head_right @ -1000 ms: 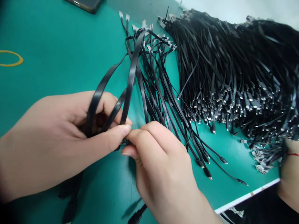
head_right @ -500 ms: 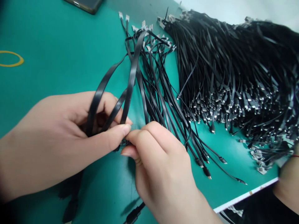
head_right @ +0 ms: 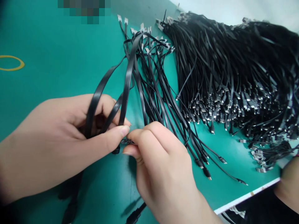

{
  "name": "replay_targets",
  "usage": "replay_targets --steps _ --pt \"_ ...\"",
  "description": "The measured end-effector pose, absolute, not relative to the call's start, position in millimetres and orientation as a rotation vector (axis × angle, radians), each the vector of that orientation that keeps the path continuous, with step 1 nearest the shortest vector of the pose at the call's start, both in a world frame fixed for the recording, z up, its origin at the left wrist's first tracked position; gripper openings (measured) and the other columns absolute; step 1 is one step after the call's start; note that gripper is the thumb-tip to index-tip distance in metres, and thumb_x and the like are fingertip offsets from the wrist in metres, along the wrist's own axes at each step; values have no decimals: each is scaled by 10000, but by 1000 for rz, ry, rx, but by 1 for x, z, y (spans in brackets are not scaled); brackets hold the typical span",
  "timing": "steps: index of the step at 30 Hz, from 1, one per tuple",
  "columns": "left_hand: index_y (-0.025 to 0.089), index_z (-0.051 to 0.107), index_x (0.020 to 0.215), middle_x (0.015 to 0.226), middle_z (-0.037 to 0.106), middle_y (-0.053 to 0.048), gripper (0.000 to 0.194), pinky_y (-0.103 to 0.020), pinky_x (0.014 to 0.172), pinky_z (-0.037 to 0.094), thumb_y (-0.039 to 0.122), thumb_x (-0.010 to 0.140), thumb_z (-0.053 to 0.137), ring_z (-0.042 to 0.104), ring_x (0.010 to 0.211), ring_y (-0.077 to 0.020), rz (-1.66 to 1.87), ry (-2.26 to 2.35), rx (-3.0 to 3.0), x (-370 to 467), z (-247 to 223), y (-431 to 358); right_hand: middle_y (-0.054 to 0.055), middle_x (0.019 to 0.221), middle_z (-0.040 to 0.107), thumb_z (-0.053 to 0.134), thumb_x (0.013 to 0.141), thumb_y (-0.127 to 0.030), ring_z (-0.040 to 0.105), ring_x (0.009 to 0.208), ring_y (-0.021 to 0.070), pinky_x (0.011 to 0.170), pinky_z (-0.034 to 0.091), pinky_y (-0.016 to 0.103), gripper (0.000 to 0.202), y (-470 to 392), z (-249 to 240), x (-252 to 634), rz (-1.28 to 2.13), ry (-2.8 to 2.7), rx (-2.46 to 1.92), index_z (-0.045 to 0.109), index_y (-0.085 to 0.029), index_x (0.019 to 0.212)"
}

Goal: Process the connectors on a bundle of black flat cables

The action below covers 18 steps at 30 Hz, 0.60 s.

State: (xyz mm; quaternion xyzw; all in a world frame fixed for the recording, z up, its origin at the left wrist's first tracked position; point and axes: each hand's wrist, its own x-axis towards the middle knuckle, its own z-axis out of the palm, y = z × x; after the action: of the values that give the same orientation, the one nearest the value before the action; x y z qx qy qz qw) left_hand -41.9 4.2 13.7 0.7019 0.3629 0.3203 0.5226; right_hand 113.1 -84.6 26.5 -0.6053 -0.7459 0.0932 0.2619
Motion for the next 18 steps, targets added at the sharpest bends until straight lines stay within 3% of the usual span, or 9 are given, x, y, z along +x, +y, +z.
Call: replay_targets --steps 7,12,16,18 --pt "195 476 559 454 452 88 308 -132 387 322 108 796 653 397 417 -50 746 929 1436 -37 20 4 29 862 616 566 959 -169 582 755 134 671 473 251 83 -90 26 120 274 -1893 -1688 648 -166 975" --pt "225 528 662 398 501 78 234 -175 384 399 310 850 638 475 358 -97 672 920 1340 -35 15 2 -4 796 619 505 1017 -282 576 684 111 544 442 207 202 -99 25 130 434 -1605 -1680 671 -242 1124" --pt "226 537 702 393 517 70 211 -185 392 402 326 858 640 481 357 -107 654 928 1352 -36 12 2 -20 822 637 611 960 -294 555 580 76 472 443 165 250 -99 26 128 650 -1560 -1535 645 -249 1204" --pt "226 524 704 390 517 72 221 -183 386 391 333 858 641 472 346 -103 653 910 1332 -37 11 2 -30 837 656 683 906 -248 574 585 64 510 482 142 270 -97 26 126 706 -1578 -1504 652 -239 1173"
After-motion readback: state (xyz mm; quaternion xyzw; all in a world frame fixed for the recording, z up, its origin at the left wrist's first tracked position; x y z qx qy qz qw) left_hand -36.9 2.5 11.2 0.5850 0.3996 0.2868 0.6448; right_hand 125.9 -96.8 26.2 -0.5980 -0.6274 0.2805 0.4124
